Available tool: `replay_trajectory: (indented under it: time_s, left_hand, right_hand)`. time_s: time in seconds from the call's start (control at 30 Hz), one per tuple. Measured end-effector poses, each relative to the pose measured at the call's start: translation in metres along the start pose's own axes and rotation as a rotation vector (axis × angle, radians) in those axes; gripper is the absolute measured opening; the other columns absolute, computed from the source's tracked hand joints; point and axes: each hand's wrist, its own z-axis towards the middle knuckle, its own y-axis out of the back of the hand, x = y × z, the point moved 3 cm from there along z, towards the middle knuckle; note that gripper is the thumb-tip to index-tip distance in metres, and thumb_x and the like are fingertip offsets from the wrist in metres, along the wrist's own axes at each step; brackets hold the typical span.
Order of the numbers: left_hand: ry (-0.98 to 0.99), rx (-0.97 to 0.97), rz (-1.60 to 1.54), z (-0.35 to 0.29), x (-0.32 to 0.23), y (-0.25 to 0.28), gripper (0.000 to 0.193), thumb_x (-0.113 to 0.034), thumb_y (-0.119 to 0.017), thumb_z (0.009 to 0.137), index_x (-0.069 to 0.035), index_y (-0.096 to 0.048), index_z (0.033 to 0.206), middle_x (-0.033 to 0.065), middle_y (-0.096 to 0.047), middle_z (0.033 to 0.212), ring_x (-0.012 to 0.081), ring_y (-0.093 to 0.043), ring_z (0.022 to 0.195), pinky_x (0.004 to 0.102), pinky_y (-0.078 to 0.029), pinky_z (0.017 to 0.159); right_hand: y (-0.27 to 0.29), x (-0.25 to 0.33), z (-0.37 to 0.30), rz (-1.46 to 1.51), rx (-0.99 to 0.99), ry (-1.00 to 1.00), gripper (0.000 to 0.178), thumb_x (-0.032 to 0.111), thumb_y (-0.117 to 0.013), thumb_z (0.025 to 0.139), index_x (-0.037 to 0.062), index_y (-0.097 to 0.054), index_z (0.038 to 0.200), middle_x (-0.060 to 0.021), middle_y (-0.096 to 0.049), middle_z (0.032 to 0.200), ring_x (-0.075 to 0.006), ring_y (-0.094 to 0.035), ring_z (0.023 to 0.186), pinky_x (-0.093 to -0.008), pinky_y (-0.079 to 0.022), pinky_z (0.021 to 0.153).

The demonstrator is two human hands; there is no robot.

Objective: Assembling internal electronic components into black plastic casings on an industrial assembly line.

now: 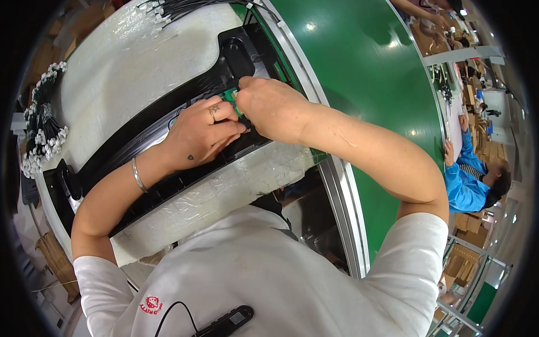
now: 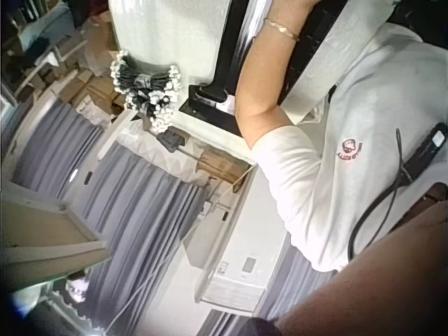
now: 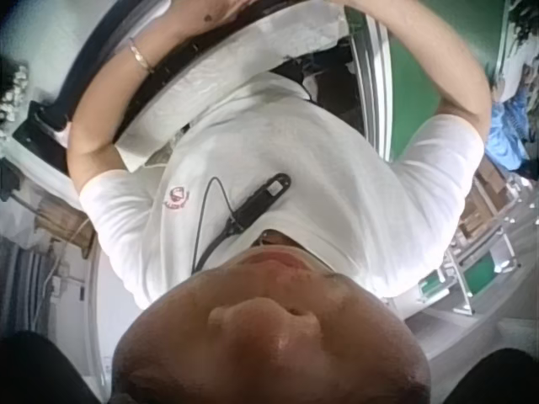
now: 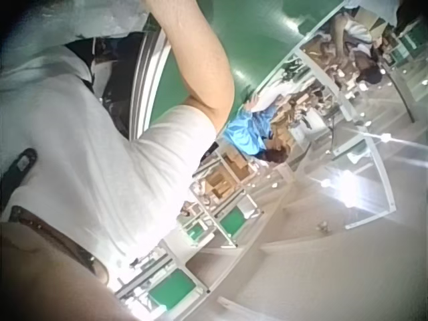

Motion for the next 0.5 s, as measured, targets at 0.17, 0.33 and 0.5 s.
replay_trajectory:
  time_s: [0.17, 0.33, 0.5]
  left_hand:
    - [0.028, 0.031, 0.025, 0.001, -0.003, 0.0, 0.024, -0.003, -0.067, 0.073, -0.01, -0.073, 0.095, 0.0019, -0.053, 0.09, 0.021, -0.052, 0.09, 0.0335, -0.043, 0.068]
    - [0.021, 0.096, 0.019, 0.005, -0.004, 0.0, 0.028, -0.003, -0.067, 0.074, -0.011, -0.074, 0.099, 0.0013, -0.053, 0.091, 0.0209, -0.051, 0.092, 0.0336, -0.041, 0.069]
    - [0.043, 0.084, -0.079, 0.006, -0.002, -0.001, 0.028, -0.003, -0.067, 0.073, -0.011, -0.075, 0.098, 0.0016, -0.053, 0.091, 0.0207, -0.051, 0.093, 0.0343, -0.04, 0.072]
  right_hand:
    - [0.001, 0.003, 0.0, -0.001, 0.018, -0.041, 0.005, -0.004, -0.067, 0.07, -0.0015, -0.065, 0.073, -0.015, -0.058, 0.092, -0.0333, -0.062, 0.086, -0.0401, -0.052, 0.075]
    - [0.008, 0.011, -0.003, -0.211, -0.043, -0.098, 0.007, 0.0, -0.069, 0.07, -0.0011, -0.065, 0.075, -0.0151, -0.059, 0.092, -0.0323, -0.063, 0.088, -0.0392, -0.054, 0.077]
    - [0.012, 0.011, -0.001, -0.333, -0.098, -0.102, 0.012, 0.006, -0.072, 0.071, -0.0002, -0.066, 0.079, -0.0149, -0.059, 0.093, -0.0318, -0.063, 0.089, -0.0393, -0.054, 0.076]
